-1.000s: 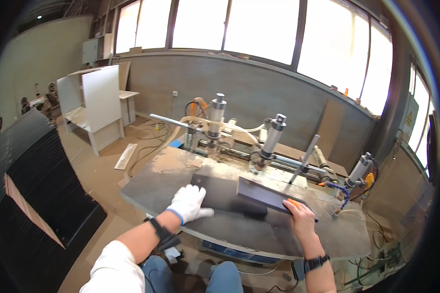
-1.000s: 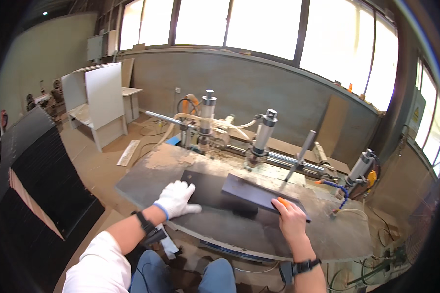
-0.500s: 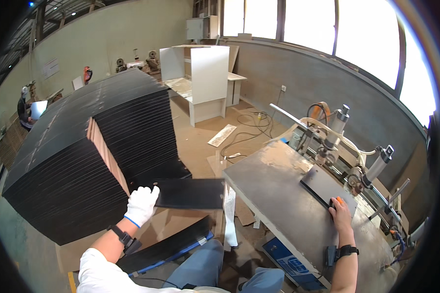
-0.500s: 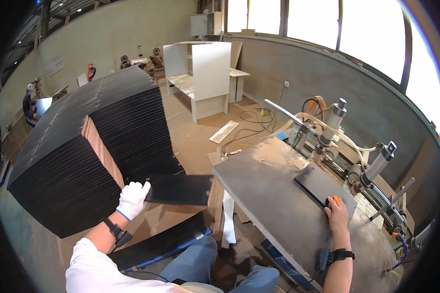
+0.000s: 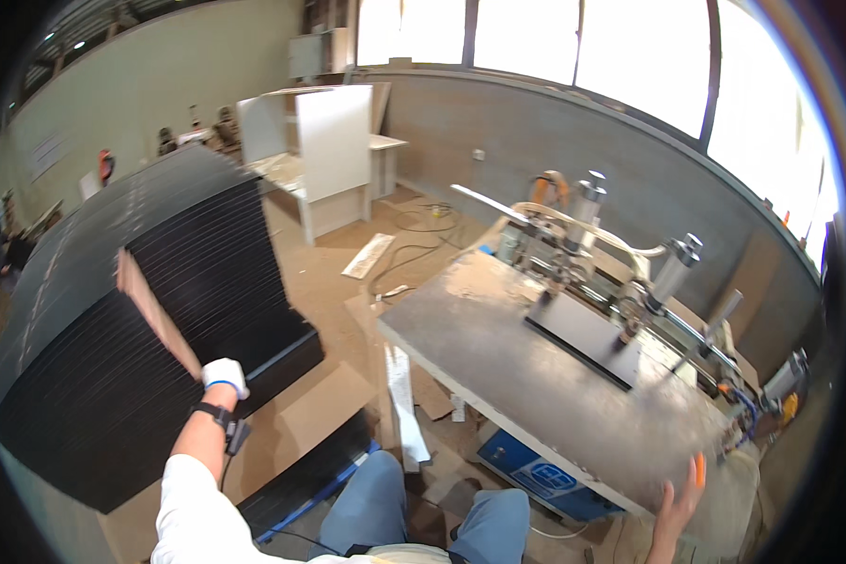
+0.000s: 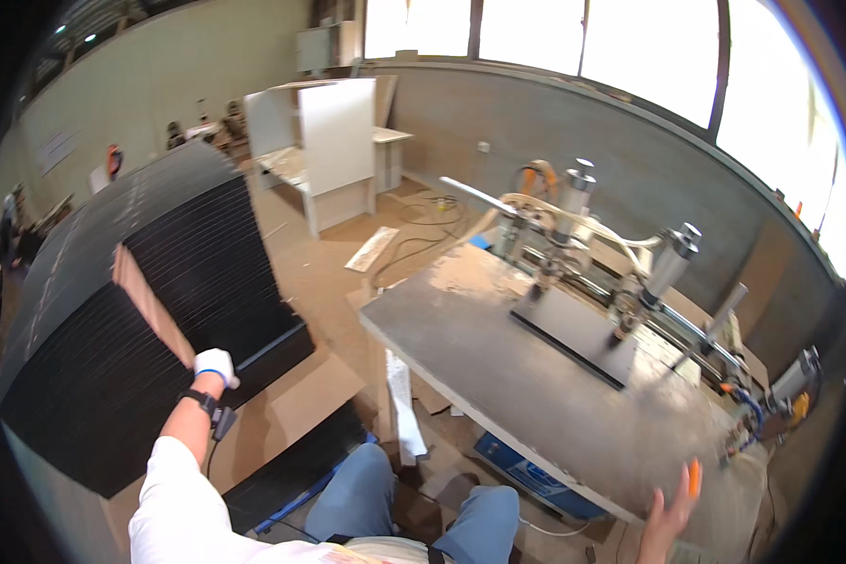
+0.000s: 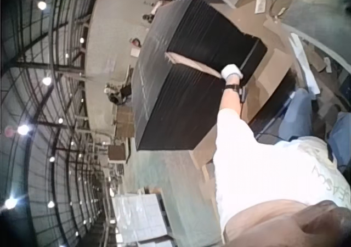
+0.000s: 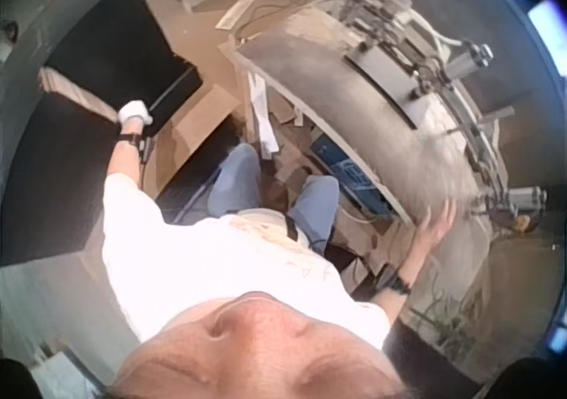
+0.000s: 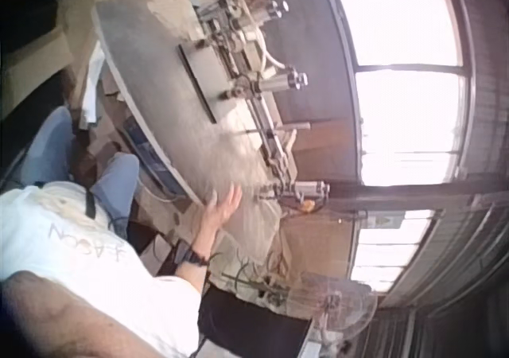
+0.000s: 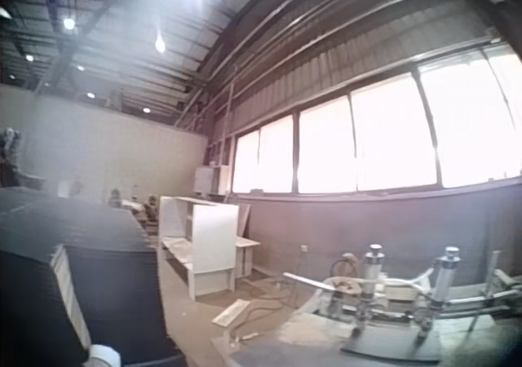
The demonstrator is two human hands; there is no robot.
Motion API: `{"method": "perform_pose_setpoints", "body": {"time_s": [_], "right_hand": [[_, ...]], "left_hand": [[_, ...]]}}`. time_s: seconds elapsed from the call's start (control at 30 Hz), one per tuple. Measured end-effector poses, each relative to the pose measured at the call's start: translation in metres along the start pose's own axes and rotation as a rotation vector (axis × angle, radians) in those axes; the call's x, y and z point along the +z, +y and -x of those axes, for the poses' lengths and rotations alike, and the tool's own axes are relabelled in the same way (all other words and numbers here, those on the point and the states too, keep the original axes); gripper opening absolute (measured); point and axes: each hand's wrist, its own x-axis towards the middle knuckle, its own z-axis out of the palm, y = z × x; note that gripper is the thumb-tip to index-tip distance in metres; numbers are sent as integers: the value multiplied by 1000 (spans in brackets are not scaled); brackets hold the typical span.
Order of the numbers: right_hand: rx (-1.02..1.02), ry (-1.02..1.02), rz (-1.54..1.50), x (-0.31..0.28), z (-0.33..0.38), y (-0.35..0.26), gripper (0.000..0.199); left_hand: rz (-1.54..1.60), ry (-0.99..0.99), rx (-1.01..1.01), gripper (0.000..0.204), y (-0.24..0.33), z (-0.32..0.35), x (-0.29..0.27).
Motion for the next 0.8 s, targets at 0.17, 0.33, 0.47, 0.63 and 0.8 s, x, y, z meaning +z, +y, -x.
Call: {"method": "perform_pose_setpoints", "body": {"time_s": [0.17,0.33,0.47,0.63,0.8], "right_hand": [[534,-132,578,-125,231,7,77],[1119,-514,825,-137,381,-25,105],[935,-383,790,-127,379,-35,85],[619,-47,649,-155,313,-43,44],[629,225,443,-174,214,-28,36]], "left_hand": [[-171,-2,71,45,22,12,-42],[285,698,604,43,150,78,-131],[506,837,1097,39,294,145,-212],[330,632,1216,52,440,164,-279],[336,538,1122,64,489,132,-287]]}}
